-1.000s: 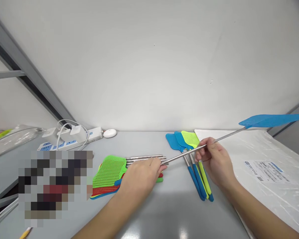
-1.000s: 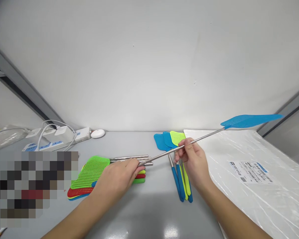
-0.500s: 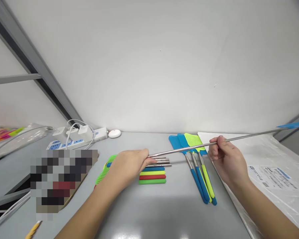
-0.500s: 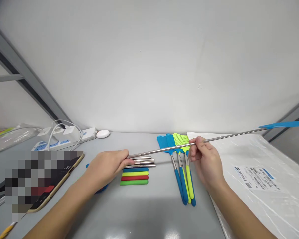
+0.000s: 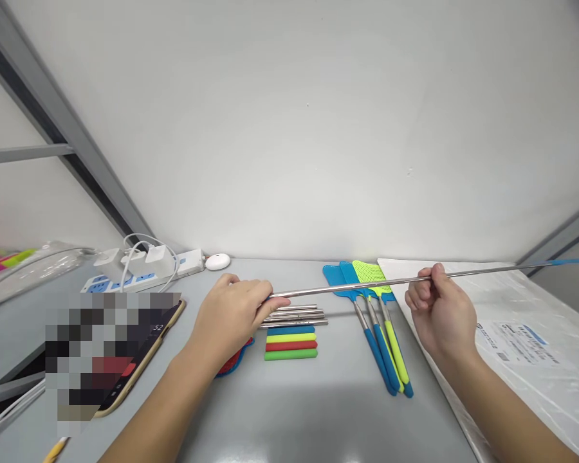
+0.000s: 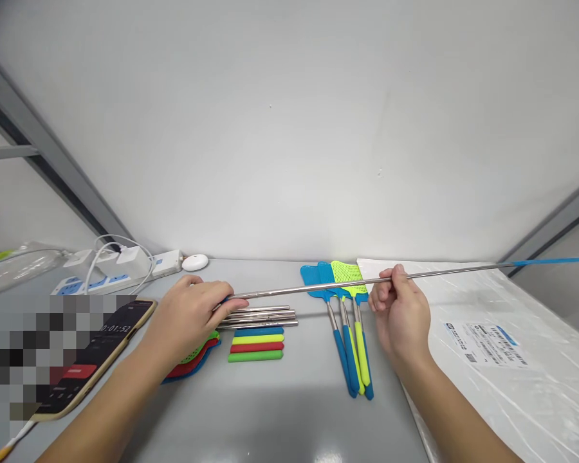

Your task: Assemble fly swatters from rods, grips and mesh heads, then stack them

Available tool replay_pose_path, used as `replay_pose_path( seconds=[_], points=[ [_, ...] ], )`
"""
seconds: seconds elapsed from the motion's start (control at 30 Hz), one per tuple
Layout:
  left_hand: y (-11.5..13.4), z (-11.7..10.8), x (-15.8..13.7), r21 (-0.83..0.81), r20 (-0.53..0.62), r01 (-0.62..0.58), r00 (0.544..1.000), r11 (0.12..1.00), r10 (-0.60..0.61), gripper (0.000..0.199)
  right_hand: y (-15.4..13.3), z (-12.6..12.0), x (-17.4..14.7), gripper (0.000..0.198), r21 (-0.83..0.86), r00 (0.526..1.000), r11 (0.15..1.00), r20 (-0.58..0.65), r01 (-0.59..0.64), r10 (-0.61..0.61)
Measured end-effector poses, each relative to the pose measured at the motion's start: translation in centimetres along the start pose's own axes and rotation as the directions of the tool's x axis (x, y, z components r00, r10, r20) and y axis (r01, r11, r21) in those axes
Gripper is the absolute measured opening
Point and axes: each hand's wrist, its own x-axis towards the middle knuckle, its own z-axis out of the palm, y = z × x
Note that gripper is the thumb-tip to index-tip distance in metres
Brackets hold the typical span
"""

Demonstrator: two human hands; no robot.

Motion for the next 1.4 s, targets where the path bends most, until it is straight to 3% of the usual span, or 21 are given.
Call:
replay_pose_path(
  seconds=[0.2, 0.27, 0.43, 0.6, 0.77, 1.03, 1.1, 1.2, 1.27, 1.4],
  points=[
    [0.1, 0.5, -0.1, -0.097, 0.030, 0.066, 0.998, 0.993, -0.063, 0.038, 0.6, 0.6, -0.7, 0.024, -0.055, 0.991, 0.998, 0.129, 0.034, -0.027],
    [0.9, 0.8, 0.0, -0.087, 0.039, 0.080, 0.996, 0.993, -0.077, 0.040, 1.4, 0.9, -1.5, 0.020, -0.071, 0.977, 0.997, 0.210, -0.022, 0.036],
    [2.9, 1.6, 0.0, -0.055, 0.041, 0.037, 0.999, 0.998, -0.035, 0.043, 3.4, 1.9, -4.0, 0.025, -0.143, 0.889, 0.973, 0.400, -0.182, 0.225],
    [1.2, 1.8, 0.3, -0.021, 0.011, 0.001, 1.000, 1.000, -0.001, 0.046, 2.9, 2.0, -4.4, 0.026, -0.161, 0.917, 0.963, 0.305, -0.215, 0.256],
    [-2.2, 1.5, 0.0, 0.044, -0.090, 0.072, 0.994, 0.996, -0.068, 0.049, 1.3, 1.0, -2.5, 0.026, -0.108, 0.958, 0.979, 0.214, -0.172, 0.192],
    [-2.5, 1.6, -0.1, 0.078, -0.191, 0.086, 0.979, 0.993, -0.070, 0.040, 1.9, 0.6, -1.1, 0.027, -0.053, 0.968, 0.985, 0.186, -0.162, 0.169],
    [-3.1, 1.3, -0.3, 0.101, -0.277, 0.157, 0.953, 0.982, -0.124, 0.038, 2.0, 0.7, -1.0, 0.027, -0.023, 0.973, 0.986, 0.155, -0.167, 0.169],
    [-4.3, 0.7, -0.8, 0.101, -0.423, 0.297, 0.876, 0.950, -0.229, 0.040, 2.0, 0.8, -1.1, 0.027, 0.007, 0.975, 0.984, 0.140, -0.176, 0.173],
    [-4.7, 0.5, -1.0, 0.081, -0.464, 0.348, 0.842, 0.934, -0.273, 0.042, 2.0, 0.9, -1.3, 0.027, 0.019, 0.969, 0.982, 0.165, -0.188, 0.182],
    [-3.9, 0.8, -0.8, 0.048, -0.446, 0.345, 0.847, 0.937, -0.290, 0.041, 2.3, 1.3, -2.1, 0.026, 0.007, 0.947, 0.981, 0.262, -0.196, 0.187]
  ],
)
